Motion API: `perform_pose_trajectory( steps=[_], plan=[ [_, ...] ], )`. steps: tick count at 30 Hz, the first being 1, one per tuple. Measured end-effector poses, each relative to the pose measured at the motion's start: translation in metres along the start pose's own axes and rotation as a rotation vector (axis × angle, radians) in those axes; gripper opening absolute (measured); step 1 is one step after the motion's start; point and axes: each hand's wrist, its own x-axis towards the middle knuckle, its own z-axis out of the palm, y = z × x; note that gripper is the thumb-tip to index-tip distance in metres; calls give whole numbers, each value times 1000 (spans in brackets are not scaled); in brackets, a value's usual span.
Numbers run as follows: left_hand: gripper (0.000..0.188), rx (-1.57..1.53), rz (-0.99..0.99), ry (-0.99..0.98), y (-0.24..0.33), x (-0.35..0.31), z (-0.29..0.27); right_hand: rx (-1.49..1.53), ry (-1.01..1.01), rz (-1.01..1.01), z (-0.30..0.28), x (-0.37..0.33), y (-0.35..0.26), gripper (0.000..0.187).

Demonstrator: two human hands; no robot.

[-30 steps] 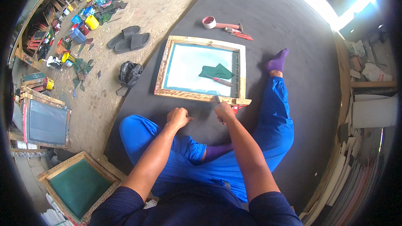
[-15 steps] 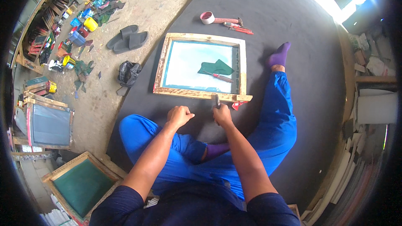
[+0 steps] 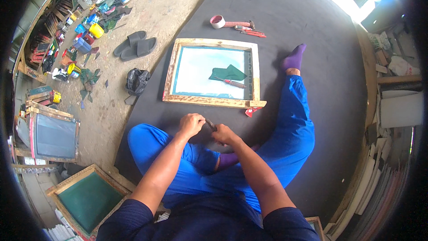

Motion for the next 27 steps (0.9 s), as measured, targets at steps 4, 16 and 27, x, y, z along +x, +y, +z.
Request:
perform_pose_trajectory(
  steps=[4, 16, 27],
  plan=[
    [12, 42, -116, -62, 5, 1, -5, 109, -44, -46, -11, 15, 21, 24],
    [26, 205, -297, -289, -1, 0, -13, 166, 175, 265, -88, 7, -30, 31],
    [27, 176, -317, -312, 3, 6, -18, -45, 45, 433, -112, 11, -69, 31]
  ],
)
